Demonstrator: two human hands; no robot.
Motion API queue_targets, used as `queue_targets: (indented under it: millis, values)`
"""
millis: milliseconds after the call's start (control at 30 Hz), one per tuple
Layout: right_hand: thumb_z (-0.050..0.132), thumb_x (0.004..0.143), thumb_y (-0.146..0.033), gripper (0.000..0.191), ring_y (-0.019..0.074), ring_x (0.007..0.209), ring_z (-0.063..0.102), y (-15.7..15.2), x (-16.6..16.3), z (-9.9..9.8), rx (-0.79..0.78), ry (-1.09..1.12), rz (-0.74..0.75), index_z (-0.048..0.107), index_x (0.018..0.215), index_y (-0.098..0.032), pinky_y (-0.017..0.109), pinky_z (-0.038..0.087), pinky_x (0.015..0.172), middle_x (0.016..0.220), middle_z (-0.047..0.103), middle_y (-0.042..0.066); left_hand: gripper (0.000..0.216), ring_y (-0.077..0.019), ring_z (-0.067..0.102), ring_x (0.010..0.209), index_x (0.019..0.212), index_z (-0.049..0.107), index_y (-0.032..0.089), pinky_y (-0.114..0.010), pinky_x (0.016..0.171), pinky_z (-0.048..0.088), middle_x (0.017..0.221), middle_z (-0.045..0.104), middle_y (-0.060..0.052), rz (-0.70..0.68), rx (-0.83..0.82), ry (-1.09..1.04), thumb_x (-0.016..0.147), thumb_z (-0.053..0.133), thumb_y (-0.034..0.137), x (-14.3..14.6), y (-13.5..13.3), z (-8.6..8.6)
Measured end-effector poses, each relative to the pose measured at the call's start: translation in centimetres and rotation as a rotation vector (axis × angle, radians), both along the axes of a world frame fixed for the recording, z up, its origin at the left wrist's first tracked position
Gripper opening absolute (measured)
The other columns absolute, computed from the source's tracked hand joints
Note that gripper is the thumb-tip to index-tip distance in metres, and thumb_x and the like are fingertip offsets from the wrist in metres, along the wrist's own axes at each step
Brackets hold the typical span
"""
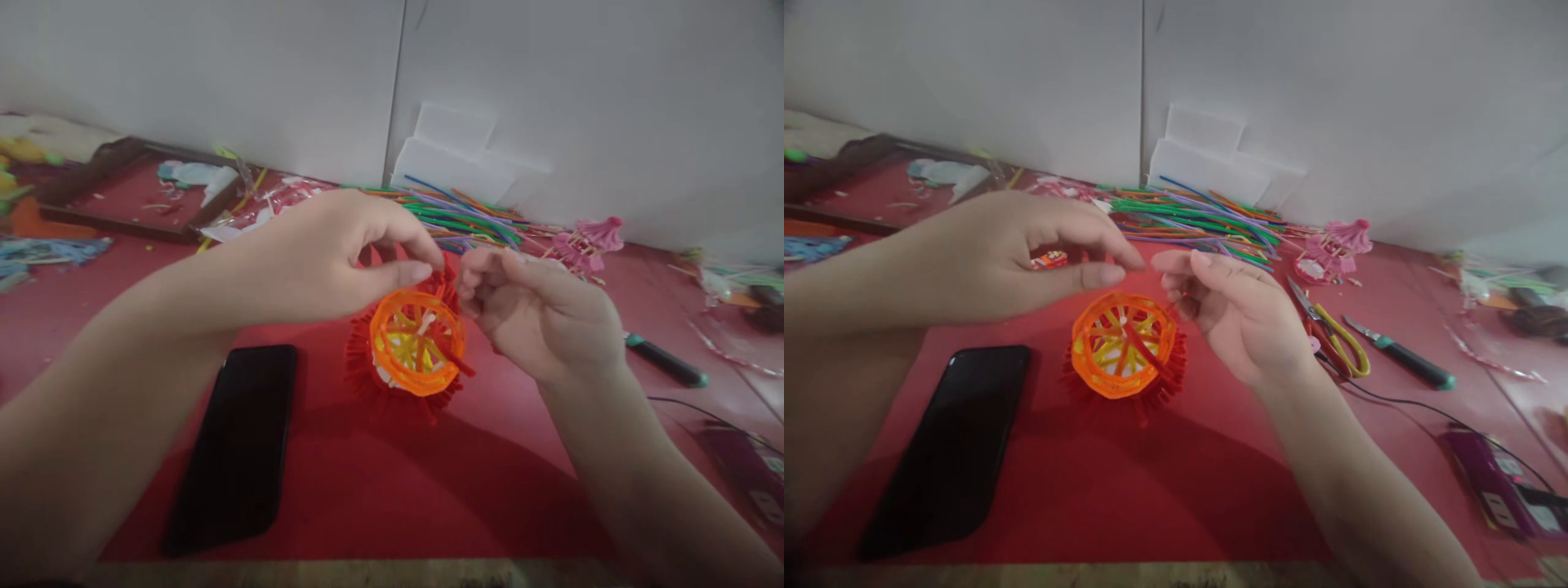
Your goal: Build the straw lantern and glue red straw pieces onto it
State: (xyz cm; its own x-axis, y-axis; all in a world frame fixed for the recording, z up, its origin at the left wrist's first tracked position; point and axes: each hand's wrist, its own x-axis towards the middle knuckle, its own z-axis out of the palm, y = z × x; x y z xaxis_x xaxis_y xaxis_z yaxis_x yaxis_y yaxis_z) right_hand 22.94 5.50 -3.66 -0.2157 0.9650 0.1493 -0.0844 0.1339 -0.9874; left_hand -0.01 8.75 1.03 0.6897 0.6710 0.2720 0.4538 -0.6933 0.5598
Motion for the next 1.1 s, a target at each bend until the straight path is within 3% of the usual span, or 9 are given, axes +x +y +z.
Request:
queue_targets:
  millis: [133,300,400,600,800,967,1100]
  values:
    - [0.056,0.088,-0.047,0.029,0.0210,0.089,0.069,0.0,0.1,0.2,0.035,-0.023,0.095,0.076,0.099,-0.030,0.038,0.057,0.074,0.100,0.076,0.002,0.023,-0.0170,0.067,0.084,0.104,0.076,0.028,-0.026,0.068,0.049,0.094,0.076,0.001,0.098,0.023,-0.133,0.092,0.058,0.036,0.6,-0.1,-0.5]
    - [0.052,0.089,-0.046,0.034,0.0236,0.101,0.068,-0.3,-0.3,0.2,0.125,-0.069,0.034,0.075,0.106,-0.028,0.041,0.056,0.079,0.113,0.076,0.003,0.022,-0.0162,0.066,0.074,0.094,0.078,0.026,-0.027,0.058,0.048,0.090,0.077,-0.001,0.184,0.002,-0.234,0.086,0.067,0.043,1.1,-0.4,-0.7]
    - [0.052,0.089,-0.045,0.034,0.0241,0.109,0.067,-0.6,-0.6,0.2,0.144,-0.053,0.051,0.075,0.108,-0.029,0.043,0.056,0.087,0.118,0.074,0.003,0.023,-0.0171,0.066,0.073,0.091,0.078,0.025,-0.029,0.060,0.049,0.086,0.077,-0.001,0.212,-0.024,-0.248,0.082,0.071,0.046,1.2,-0.2,-0.8]
    - [0.061,0.086,-0.045,0.034,0.0257,0.119,0.064,-0.9,-0.8,0.1,0.166,-0.035,0.121,0.073,0.115,-0.031,0.049,0.051,0.102,0.128,0.070,0.002,0.017,-0.0165,0.065,0.072,0.078,0.074,0.023,-0.031,0.068,0.048,0.080,0.076,0.000,0.232,0.013,-0.234,0.086,0.065,0.035,1.5,0.0,-0.9]
    - [0.062,0.089,-0.046,0.038,0.0256,0.133,0.054,-1.1,-0.6,-0.3,0.258,-0.081,0.171,0.067,0.126,-0.036,0.052,0.043,0.112,0.140,0.062,-0.001,0.019,-0.0183,0.065,0.074,0.080,0.072,0.023,-0.032,0.066,0.047,0.081,0.076,-0.001,0.229,-0.007,-0.237,0.090,0.059,0.031,1.8,-0.2,-1.1]
    - [0.061,0.091,-0.047,0.037,0.0248,0.131,0.055,-1.2,-0.6,-0.4,0.302,-0.090,0.185,0.066,0.126,-0.038,0.052,0.045,0.111,0.136,0.064,-0.002,0.019,-0.0186,0.061,0.074,0.079,0.064,0.023,-0.033,0.066,0.045,0.081,0.071,-0.002,0.218,0.010,-0.240,0.092,0.052,0.031,1.8,-0.1,-1.4]
    - [0.066,0.088,-0.041,0.028,0.0218,0.116,0.064,-0.7,-0.5,-0.2,0.229,-0.040,0.024,0.073,0.115,-0.033,0.045,0.052,0.104,0.124,0.071,0.001,0.023,-0.0181,0.052,0.072,0.076,0.052,0.024,-0.034,0.065,0.039,0.076,0.058,-0.002,0.294,-0.001,-0.270,0.095,0.044,0.035,1.6,0.2,-1.6]
